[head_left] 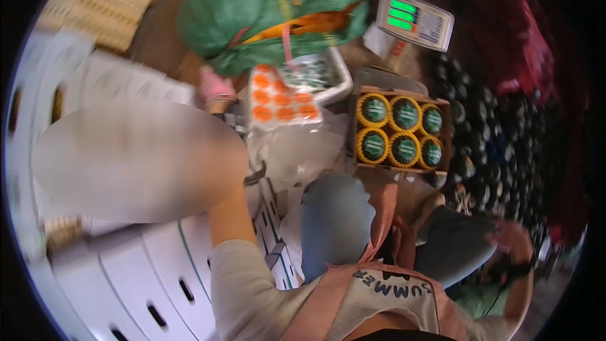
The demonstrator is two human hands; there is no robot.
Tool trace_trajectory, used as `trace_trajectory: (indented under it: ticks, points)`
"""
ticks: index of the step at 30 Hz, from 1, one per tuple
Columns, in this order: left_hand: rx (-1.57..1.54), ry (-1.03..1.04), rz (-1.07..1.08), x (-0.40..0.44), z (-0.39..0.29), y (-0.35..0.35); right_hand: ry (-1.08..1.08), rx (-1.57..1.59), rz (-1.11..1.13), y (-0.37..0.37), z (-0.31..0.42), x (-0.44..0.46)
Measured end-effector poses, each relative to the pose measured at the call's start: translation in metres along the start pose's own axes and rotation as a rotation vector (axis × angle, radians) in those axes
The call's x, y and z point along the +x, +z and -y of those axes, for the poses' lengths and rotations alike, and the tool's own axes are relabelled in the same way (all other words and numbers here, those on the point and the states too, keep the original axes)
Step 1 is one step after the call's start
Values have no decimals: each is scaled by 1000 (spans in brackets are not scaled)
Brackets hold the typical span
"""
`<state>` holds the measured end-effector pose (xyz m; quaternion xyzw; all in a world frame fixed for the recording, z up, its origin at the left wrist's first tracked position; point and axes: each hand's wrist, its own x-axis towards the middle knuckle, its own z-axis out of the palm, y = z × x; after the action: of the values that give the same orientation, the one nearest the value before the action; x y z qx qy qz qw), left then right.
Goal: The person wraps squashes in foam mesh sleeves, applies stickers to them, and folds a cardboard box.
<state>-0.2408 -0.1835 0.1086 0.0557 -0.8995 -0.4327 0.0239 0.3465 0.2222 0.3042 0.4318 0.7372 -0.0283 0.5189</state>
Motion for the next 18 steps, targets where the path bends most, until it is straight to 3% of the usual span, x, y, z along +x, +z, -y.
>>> trace_trajectory:
  ticks: [4,7,10,11,12,13,16,18]
  points:
    - [321,22,12,94,17,34,-365,-54,-217,-118,61,15]
    - [421,59,60,127,22,57,-722,-20,-370,-225,149,19]
    - [410,120,104,138,23,73,-1092,65,-709,-303,258,46]
    - [388,145,105,138,21,74,-1150,124,-833,-318,293,54]
    - [364,174,104,136,17,72,-1097,454,-788,-321,337,48]
    - [320,214,102,130,11,69,-1135,331,-1168,-310,382,74]
    - [122,368,93,100,-18,61,-1279,141,-1028,-287,483,80]
    - [-152,435,175,80,-48,65,-1134,83,-1129,-281,538,82]
